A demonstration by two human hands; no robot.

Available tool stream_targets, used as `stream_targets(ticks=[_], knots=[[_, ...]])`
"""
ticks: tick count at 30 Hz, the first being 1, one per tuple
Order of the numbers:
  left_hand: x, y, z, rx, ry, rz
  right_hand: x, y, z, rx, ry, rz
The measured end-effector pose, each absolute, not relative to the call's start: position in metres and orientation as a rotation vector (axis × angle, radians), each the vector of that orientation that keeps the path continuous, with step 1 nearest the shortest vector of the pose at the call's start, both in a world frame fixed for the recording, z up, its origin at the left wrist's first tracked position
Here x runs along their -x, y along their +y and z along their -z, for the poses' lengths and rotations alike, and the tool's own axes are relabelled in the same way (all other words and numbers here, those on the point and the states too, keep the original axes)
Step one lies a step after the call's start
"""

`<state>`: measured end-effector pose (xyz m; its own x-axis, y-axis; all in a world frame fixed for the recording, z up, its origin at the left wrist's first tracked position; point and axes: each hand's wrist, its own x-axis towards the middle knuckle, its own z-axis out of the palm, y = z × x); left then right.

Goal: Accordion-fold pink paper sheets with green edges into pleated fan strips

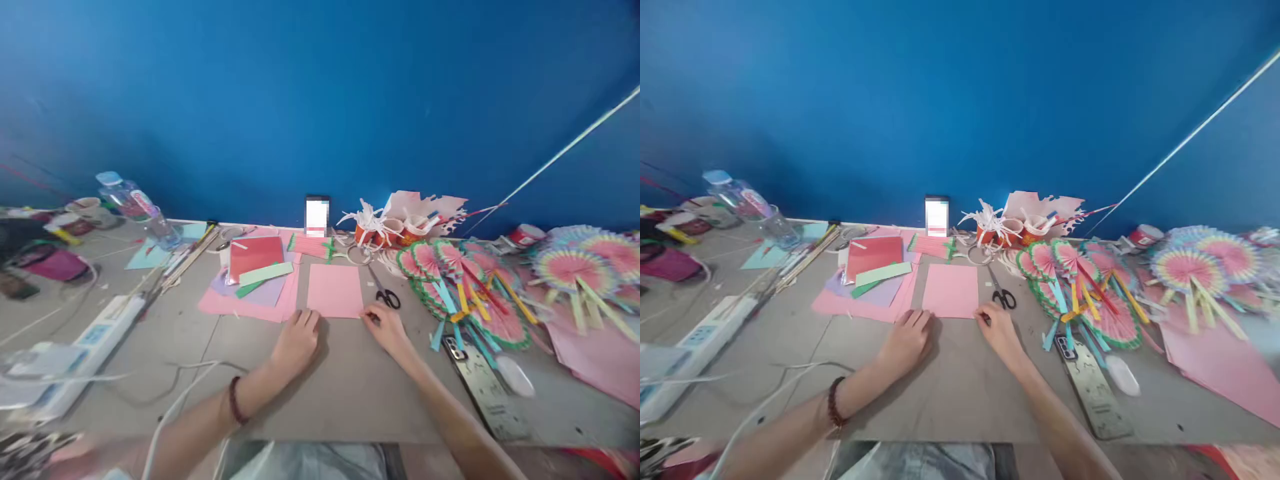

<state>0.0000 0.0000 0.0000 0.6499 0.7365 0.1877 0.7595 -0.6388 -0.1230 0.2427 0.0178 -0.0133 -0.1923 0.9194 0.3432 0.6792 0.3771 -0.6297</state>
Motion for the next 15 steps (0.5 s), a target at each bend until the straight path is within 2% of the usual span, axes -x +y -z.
stream_targets(ticks=[7, 15], knots=[[-0.006, -0.010, -0.008, 2.667, -1.287, 0.122, -0.236, 0.011, 0.007, 1.449, -1.977, -0.392], [-0.008, -0.011, -0.015, 2.730, -1.303, 0.155, -0.216, -0.006, 0.004, 1.601, -2.280, 0.118]])
